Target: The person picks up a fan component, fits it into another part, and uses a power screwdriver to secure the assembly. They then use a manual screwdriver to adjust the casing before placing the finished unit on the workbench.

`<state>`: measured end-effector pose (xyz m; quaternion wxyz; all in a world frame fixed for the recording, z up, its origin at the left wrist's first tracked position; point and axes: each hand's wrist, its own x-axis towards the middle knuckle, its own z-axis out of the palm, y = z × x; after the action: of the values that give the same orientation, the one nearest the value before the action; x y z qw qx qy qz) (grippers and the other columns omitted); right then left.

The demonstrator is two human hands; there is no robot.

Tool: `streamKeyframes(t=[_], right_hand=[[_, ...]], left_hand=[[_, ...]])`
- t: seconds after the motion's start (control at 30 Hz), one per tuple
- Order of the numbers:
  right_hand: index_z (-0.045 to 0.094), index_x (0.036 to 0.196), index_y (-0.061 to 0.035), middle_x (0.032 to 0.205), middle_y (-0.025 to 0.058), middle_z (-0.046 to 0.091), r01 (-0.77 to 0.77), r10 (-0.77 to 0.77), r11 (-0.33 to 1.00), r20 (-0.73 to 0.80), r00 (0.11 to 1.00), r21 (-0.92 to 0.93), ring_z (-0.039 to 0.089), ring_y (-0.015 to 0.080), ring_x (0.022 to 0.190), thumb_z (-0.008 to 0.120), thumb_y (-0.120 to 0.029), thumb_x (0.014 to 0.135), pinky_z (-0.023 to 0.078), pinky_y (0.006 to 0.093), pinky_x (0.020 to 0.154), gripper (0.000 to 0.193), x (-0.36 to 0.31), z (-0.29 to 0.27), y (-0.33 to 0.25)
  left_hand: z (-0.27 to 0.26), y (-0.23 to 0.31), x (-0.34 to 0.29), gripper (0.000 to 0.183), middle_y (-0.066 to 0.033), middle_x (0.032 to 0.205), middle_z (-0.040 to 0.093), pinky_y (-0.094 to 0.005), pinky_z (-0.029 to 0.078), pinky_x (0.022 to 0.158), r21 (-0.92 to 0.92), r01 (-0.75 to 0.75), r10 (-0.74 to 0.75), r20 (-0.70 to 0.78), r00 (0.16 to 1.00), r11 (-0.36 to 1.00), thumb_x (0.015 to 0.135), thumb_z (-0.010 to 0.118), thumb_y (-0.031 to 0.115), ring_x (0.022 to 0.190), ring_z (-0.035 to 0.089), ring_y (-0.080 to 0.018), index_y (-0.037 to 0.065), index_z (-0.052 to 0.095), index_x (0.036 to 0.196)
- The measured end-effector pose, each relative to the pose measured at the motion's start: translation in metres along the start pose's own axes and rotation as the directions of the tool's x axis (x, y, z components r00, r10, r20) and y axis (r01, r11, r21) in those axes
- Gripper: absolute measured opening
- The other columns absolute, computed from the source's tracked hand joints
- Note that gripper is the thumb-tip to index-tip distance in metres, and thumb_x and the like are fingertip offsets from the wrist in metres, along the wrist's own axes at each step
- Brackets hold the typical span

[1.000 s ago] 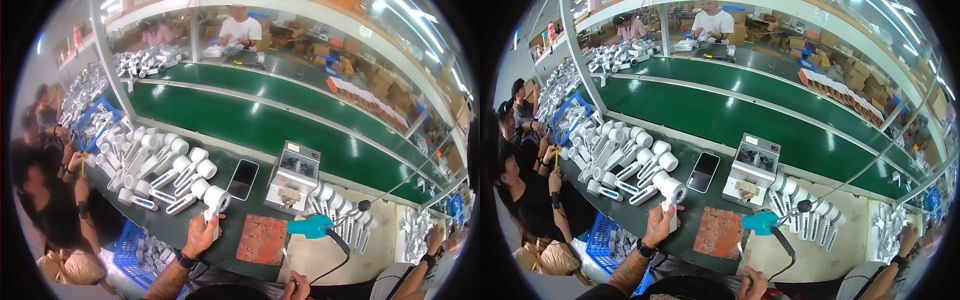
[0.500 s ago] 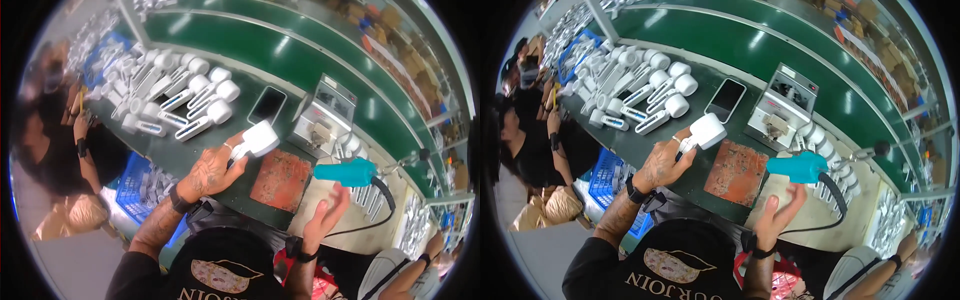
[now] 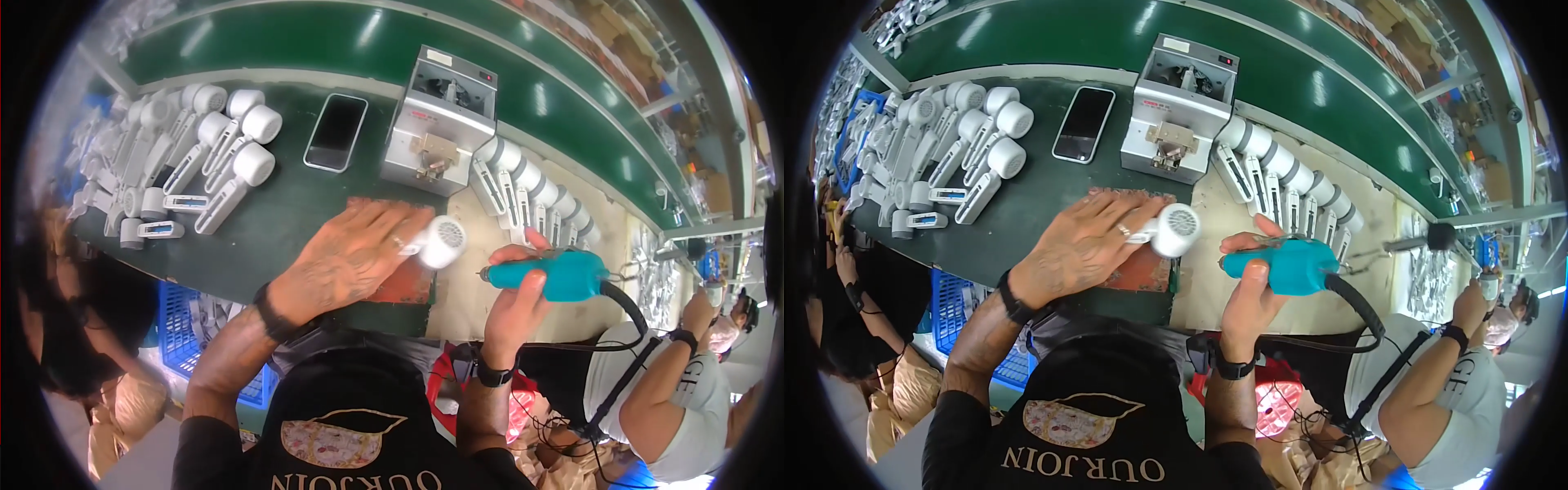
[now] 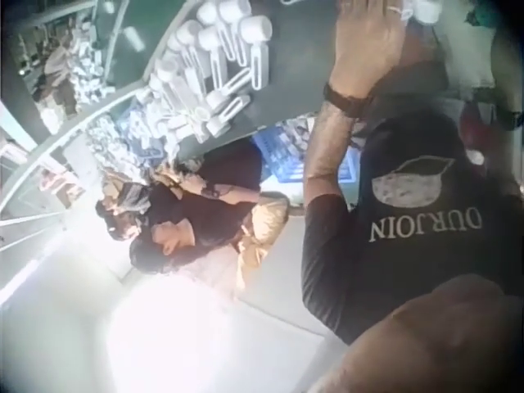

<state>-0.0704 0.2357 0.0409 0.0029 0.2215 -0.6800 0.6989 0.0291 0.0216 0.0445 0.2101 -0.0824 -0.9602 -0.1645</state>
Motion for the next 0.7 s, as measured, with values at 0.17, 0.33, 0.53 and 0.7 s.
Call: streamKeyframes(t=[0.17, 0.33, 0.53, 0.7], right_hand=[[0.049, 0.126, 0.0060, 0.086, 0.0116, 0.060, 0.091, -0.099, 0.995, -0.249, 0.963, -0.043, 0.056, 0.0201, 0.079, 0.050, -0.053, 0.101, 0.045, 0.0329, 0.074, 0.064, -0.001, 0.000, -0.007], [0.055, 0.113, 0.0029, 0.077, 0.0077, 0.054, 0.069, -0.045, 0.978, -0.121, 0.992, 0.197, 0.050, 0.0174, 0.070, 0.052, -0.061, 0.098, 0.041, 0.0319, 0.065, 0.065, 0.016, 0.005, -0.023], [0.058, 0.110, 0.0036, 0.071, 0.0058, 0.055, 0.159, -0.170, 0.967, 0.043, 0.984, 0.198, 0.053, 0.0173, 0.063, 0.055, -0.048, 0.101, 0.044, 0.0321, 0.060, 0.052, 0.073, 0.068, -0.016], [0.059, 0.106, 0.0032, 0.072, 0.0057, 0.056, 0.160, -0.179, 0.972, 0.101, 0.979, 0.172, 0.056, 0.0162, 0.066, 0.051, -0.033, 0.104, 0.044, 0.0286, 0.060, 0.037, 0.099, 0.101, -0.004]], left_hand=[[0.039, -0.008, 0.012, 0.056, -0.0083, 0.125, 0.059, -0.0424, 0.042, 0.097, -0.071, 0.016, -0.006, 0.148, 0.989, 0.997, 0.091, 0.065, 0.028, 0.114, 0.051, -0.0253, 0.010, 0.051, 0.142], [0.048, -0.012, 0.014, 0.046, -0.0087, 0.118, 0.060, -0.0419, 0.042, 0.096, -0.202, 0.075, -0.072, 0.024, 0.997, 0.976, 0.091, 0.065, 0.024, 0.110, 0.053, -0.0269, 0.009, 0.058, 0.134], [0.040, -0.020, 0.013, 0.036, -0.0077, 0.112, 0.061, -0.0424, 0.043, 0.094, -0.342, 0.138, -0.122, 0.068, 0.990, 0.930, 0.090, 0.066, 0.022, 0.103, 0.055, -0.0281, 0.009, 0.065, 0.124], [0.046, -0.023, 0.010, 0.038, -0.0067, 0.112, 0.061, -0.0422, 0.044, 0.093, -0.356, 0.151, -0.130, 0.083, 0.988, 0.922, 0.088, 0.068, 0.022, 0.102, 0.055, -0.0280, 0.011, 0.065, 0.124]])
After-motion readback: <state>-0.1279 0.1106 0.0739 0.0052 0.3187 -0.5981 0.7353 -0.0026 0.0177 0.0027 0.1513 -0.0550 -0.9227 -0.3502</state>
